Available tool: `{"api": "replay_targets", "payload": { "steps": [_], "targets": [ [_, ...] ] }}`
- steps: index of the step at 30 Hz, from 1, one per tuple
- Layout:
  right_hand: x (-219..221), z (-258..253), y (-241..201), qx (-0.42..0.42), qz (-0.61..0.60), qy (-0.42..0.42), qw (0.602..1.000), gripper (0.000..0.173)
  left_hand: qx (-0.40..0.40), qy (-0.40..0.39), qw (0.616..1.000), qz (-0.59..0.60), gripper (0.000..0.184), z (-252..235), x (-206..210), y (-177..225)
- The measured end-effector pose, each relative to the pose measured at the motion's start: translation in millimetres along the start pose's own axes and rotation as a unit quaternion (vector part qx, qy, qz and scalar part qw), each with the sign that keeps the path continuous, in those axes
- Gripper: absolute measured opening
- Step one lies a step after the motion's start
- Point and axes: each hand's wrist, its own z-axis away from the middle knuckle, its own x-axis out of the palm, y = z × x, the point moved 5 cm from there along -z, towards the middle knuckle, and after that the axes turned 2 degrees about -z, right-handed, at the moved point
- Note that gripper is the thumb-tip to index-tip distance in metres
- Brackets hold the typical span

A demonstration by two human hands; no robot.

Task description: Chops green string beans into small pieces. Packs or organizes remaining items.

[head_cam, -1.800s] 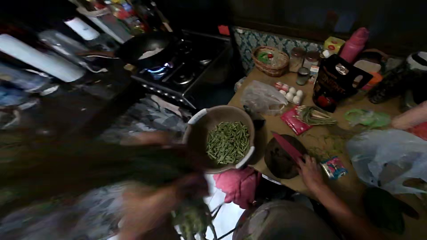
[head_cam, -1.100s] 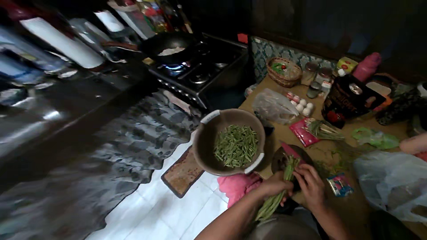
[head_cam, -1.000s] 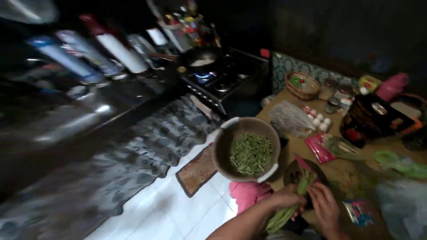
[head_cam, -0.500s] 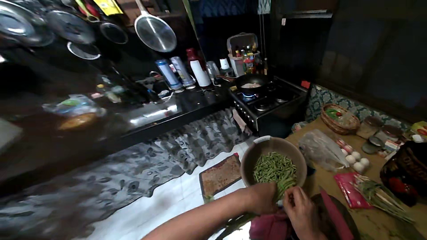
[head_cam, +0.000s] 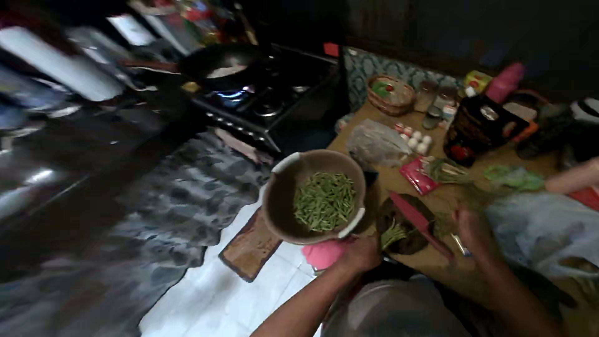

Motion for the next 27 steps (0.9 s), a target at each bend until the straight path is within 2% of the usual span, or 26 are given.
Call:
{"api": "replay_targets", "payload": {
  "steps": [3, 6, 8, 10, 12, 13, 15, 17, 18, 20, 23, 24, 27],
  "targets": [
    [2, 1, 41, 0.075, -0.024, 0.029, 0.996, 0.044, -0.014, -0.001, 1.000, -0.025, 0.055, -18, 4, 8],
    [8, -5, 99, 0.131, -0.082, 0.087, 0.984, 0.043, -0.054, 0.019, 0.997, -0.051, 0.059, -36, 6, -14],
    [2, -1, 112, 0.149, -0.084, 0.077, 0.982, 0.043, -0.058, 0.017, 0.997, -0.051, 0.060, -42, 5, -27],
    [-1, 5, 107, 0.129, -0.065, 0.077, 0.986, 0.048, -0.048, 0.011, 0.998, -0.046, 0.059, -40, 2, -24],
    [1, 12, 85, 0.082, -0.048, 0.073, 0.993, 0.064, -0.030, 0.003, 0.999, -0.032, 0.059, -40, 0, -16],
    [3, 18, 63, 0.038, -0.037, 0.061, 0.997, 0.067, -0.023, -0.003, 0.999, -0.030, 0.058, -42, -1, -11],
    [12, 44, -6, -0.109, -0.016, -0.010, 0.994, 0.063, -0.010, -0.023, 0.999, -0.039, 0.055, -46, 1, -3],
    [37, 74, -68, -0.301, 0.024, -0.066, 0.951, 0.068, 0.010, -0.040, 0.997, -0.058, 0.053, -47, 4, 6],
    [53, 83, -86, -0.365, 0.054, -0.090, 0.925, 0.075, 0.024, -0.042, 0.996, -0.070, 0.051, -46, 6, 9],
    [81, 81, -100, -0.397, 0.110, -0.146, 0.900, 0.079, 0.053, -0.039, 0.994, -0.082, 0.048, -43, 8, 14],
    [98, 55, -100, -0.363, 0.129, -0.200, 0.901, 0.042, 0.053, -0.035, 0.995, -0.077, 0.053, -41, 5, 12],
    [99, 49, -101, -0.361, 0.138, -0.213, 0.897, 0.037, 0.056, -0.031, 0.996, -0.058, 0.055, -41, 5, 8],
    [97, 38, -104, -0.378, 0.153, -0.209, 0.889, 0.037, 0.073, -0.021, 0.996, 0.043, 0.070, -37, 10, -20]
  ]
}}
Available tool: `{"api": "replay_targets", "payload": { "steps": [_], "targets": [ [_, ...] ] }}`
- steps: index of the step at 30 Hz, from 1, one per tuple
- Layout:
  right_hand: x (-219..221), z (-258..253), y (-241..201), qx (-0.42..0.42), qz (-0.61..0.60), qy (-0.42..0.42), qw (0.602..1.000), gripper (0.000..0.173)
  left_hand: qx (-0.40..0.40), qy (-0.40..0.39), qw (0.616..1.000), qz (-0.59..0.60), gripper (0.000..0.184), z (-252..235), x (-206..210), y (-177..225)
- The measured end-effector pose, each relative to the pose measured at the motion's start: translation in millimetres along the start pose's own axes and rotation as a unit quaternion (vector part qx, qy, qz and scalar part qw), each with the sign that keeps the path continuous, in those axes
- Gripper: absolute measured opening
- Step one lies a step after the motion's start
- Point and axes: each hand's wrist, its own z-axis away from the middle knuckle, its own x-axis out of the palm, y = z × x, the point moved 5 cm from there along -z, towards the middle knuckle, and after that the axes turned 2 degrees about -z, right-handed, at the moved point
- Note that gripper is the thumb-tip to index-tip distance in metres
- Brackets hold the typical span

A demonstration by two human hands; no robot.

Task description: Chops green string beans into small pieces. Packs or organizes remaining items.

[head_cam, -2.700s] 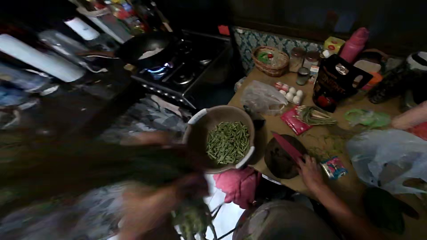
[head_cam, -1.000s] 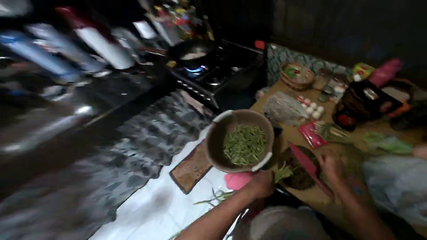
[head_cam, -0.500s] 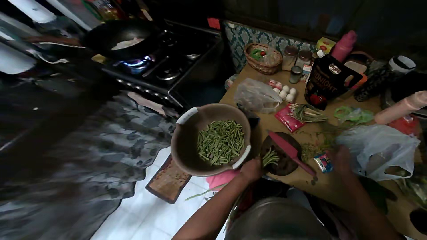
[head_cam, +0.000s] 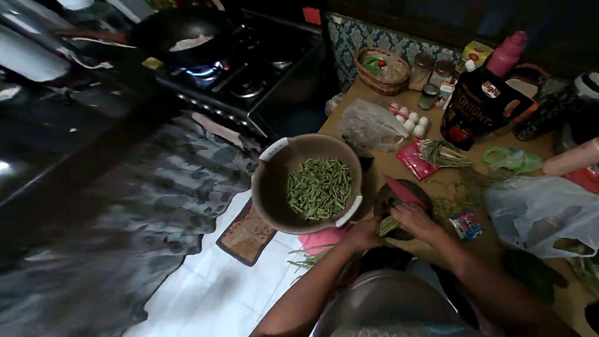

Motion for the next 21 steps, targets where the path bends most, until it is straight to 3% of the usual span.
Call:
{"api": "replay_targets", "payload": {
  "steps": [4, 8, 10, 12, 14, 16, 18, 21],
  "targets": [
    [-9, -2, 9, -0.036, 0.016, 0.014, 0.999, 0.035, 0.010, 0.005, 0.995, 0.101, 0.074, 40, 15, -46],
    [4, -8, -12, -0.116, 0.030, 0.059, 0.991, 0.023, 0.004, -0.069, 0.979, 0.191, 0.061, 96, 24, -85],
    [12, -14, -17, -0.116, 0.031, 0.057, 0.991, 0.022, -0.042, -0.086, 0.979, 0.180, 0.055, 115, 27, -122],
    [18, -21, -15, -0.069, 0.021, 0.002, 0.997, 0.028, -0.126, -0.096, 0.979, 0.127, 0.053, 129, 25, -157],
    [21, -24, -6, -0.020, 0.020, -0.037, 0.999, 0.032, -0.204, -0.055, 0.977, 0.034, 0.052, 134, 16, -167],
    [22, -24, 0, 0.019, 0.021, -0.066, 0.997, 0.036, -0.265, -0.015, 0.962, -0.070, 0.065, 132, 6, -148],
    [19, -25, 6, 0.040, 0.025, -0.072, 0.996, 0.039, -0.258, 0.034, 0.955, -0.143, 0.072, 126, 2, -104],
    [17, -24, 16, 0.049, 0.013, -0.079, 0.996, 0.040, -0.086, 0.151, 0.972, -0.159, 0.059, 109, 6, -27]
  ]
}}
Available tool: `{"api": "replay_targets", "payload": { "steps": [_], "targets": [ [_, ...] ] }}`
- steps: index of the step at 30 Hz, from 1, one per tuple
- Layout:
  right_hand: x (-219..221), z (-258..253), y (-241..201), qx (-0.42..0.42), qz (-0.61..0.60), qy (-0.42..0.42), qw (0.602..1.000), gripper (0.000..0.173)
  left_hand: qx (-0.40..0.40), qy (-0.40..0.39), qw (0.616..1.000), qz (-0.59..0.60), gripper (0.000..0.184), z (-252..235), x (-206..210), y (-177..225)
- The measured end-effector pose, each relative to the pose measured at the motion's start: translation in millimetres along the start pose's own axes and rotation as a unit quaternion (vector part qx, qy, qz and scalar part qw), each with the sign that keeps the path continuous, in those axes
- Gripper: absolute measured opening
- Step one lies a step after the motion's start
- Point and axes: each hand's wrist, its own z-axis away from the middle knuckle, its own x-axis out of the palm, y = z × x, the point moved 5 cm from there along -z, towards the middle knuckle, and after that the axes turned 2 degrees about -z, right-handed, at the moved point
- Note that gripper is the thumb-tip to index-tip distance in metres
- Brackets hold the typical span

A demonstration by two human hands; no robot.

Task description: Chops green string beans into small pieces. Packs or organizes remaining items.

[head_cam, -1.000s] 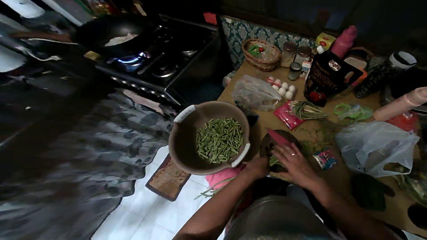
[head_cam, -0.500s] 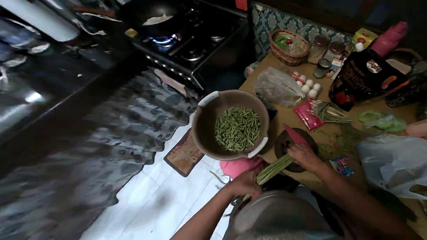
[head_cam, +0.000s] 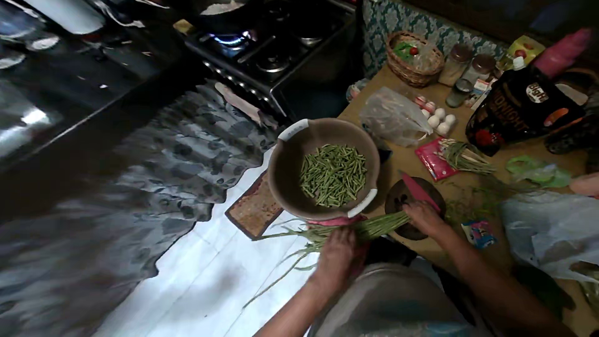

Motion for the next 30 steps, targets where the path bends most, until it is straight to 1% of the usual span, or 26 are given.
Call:
{"api": "replay_targets", "payload": {
  "steps": [1, 2, 3, 4, 5, 6, 7, 9, 11, 12, 14, 15, 16, 17, 18, 20, 21, 23, 24, 26, 28, 30],
  "targets": [
    [-1, 0, 2, -0.001, -0.003, -0.001, 1.000, 0.040, 0.071, 0.074, 0.994, 0.022, 0.051, -10, 1, 21],
    [-2, 0, 3, -0.001, -0.005, -0.005, 1.000, 0.040, 0.131, 0.136, 0.981, 0.038, 0.047, -25, 4, 38],
    [-3, -1, 3, 0.001, -0.007, -0.010, 1.000, 0.040, 0.164, 0.160, 0.972, 0.046, 0.049, -44, 9, 52],
    [-3, -2, 2, 0.003, -0.006, -0.016, 1.000, 0.041, 0.174, 0.155, 0.972, 0.046, 0.054, -65, 14, 62],
    [-4, -3, 2, 0.003, -0.007, -0.018, 1.000, 0.041, 0.166, 0.124, 0.978, 0.036, 0.062, -85, 20, 70],
    [-4, -4, 3, 0.000, -0.006, -0.014, 1.000, 0.039, 0.150, 0.075, 0.986, 0.022, 0.069, -103, 25, 77],
    [-4, -5, 4, -0.003, -0.007, -0.010, 1.000, 0.038, 0.136, 0.033, 0.990, 0.009, 0.071, -118, 30, 82],
    [-5, -9, 9, -0.003, 0.002, -0.008, 1.000, 0.040, 0.126, -0.009, 0.992, -0.019, 0.065, -134, 36, 90],
    [-9, -9, 11, -0.003, 0.018, 0.013, 1.000, 0.039, 0.133, 0.008, 0.990, -0.038, 0.053, -140, 41, 92],
    [-12, -6, 10, 0.000, 0.019, 0.029, 0.999, 0.042, 0.141, 0.015, 0.989, -0.049, 0.047, -141, 43, 93],
    [-21, 12, 11, 0.018, -0.009, 0.064, 0.998, 0.060, 0.151, 0.015, 0.986, -0.072, 0.044, -141, 46, 94],
    [-24, 24, 16, 0.033, -0.036, 0.096, 0.994, 0.067, 0.153, 0.014, 0.985, -0.078, 0.044, -142, 47, 94],
    [-23, 38, 25, 0.054, -0.064, 0.140, 0.987, 0.067, 0.152, 0.016, 0.985, -0.081, 0.045, -142, 49, 95],
    [-19, 52, 37, 0.088, -0.091, 0.177, 0.976, 0.063, 0.149, 0.018, 0.985, -0.085, 0.047, -143, 51, 96],
    [-12, 66, 48, 0.133, -0.123, 0.191, 0.965, 0.060, 0.147, 0.020, 0.985, -0.086, 0.047, -144, 52, 97],
    [11, 86, 64, 0.220, -0.165, 0.184, 0.944, 0.062, 0.144, 0.018, 0.985, -0.090, 0.048, -143, 53, 99],
    [25, 90, 68, 0.241, -0.170, 0.173, 0.940, 0.063, 0.143, 0.018, 0.985, -0.093, 0.048, -143, 53, 100],
    [52, 89, 71, 0.240, -0.163, 0.171, 0.942, 0.061, 0.139, 0.015, 0.986, -0.094, 0.049, -144, 51, 101],
    [58, 87, 70, 0.241, -0.163, 0.169, 0.942, 0.056, 0.139, 0.017, 0.986, -0.091, 0.049, -145, 51, 102],
    [57, 88, 63, 0.249, -0.179, 0.166, 0.937, 0.047, 0.136, 0.021, 0.986, -0.089, 0.048, -147, 49, 104],
    [51, 98, 61, 0.261, -0.215, 0.216, 0.916, 0.044, 0.135, 0.031, 0.986, -0.092, 0.048, -149, 49, 105],
    [43, 115, 59, 0.267, -0.299, 0.270, 0.875, 0.044, 0.138, 0.040, 0.985, -0.097, 0.049, -149, 51, 107]
  ]
}}
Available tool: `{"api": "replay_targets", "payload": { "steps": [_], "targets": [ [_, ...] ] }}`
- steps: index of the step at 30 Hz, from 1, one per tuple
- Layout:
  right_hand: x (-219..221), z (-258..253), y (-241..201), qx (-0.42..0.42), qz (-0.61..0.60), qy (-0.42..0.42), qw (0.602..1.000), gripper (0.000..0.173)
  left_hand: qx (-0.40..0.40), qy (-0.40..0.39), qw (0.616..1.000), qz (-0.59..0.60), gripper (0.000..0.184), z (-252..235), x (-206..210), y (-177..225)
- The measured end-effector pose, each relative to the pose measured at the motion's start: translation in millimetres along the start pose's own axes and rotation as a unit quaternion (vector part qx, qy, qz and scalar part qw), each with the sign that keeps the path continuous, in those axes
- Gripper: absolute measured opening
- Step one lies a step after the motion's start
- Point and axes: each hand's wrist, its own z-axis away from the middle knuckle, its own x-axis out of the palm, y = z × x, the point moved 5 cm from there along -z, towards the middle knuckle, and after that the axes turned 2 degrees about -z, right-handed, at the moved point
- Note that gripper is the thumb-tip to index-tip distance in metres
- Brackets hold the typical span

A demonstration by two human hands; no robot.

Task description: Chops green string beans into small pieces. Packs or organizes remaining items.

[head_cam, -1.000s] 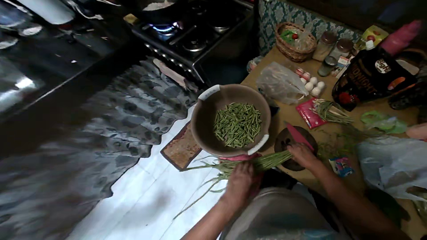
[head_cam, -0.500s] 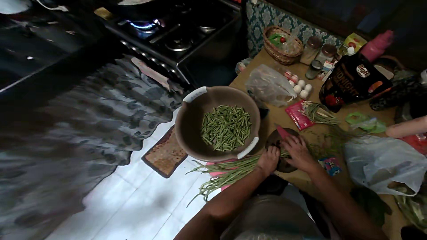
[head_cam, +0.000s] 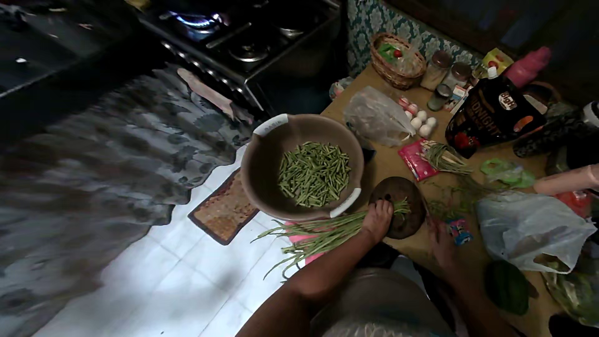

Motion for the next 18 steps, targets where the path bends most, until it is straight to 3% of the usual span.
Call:
{"api": "replay_targets", "payload": {
  "steps": [3, 6, 12, 14, 18],
  "targets": [
    [-5, 15, 6, 0.033, -0.100, -0.029, 0.994, 0.045, 0.015, 0.003, 1.000, -0.023, 0.054, 3, 5, 2],
    [13, 25, 14, 0.040, -0.061, -0.066, 0.995, 0.040, 0.025, -0.012, 0.999, -0.038, 0.060, 5, 8, 3],
    [12, 57, 11, -0.073, -0.053, 0.074, 0.993, 0.042, 0.015, -0.015, 1.000, 0.000, 0.059, 5, 7, 3],
    [8, 74, 9, -0.074, -0.037, 0.048, 0.995, 0.046, 0.010, -0.023, 1.000, 0.017, 0.056, 4, 4, 2],
    [11, 96, 22, -0.042, 0.010, -0.006, 0.999, 0.036, 0.009, -0.022, 0.999, 0.032, 0.051, 1, 4, -3]
  ]
}}
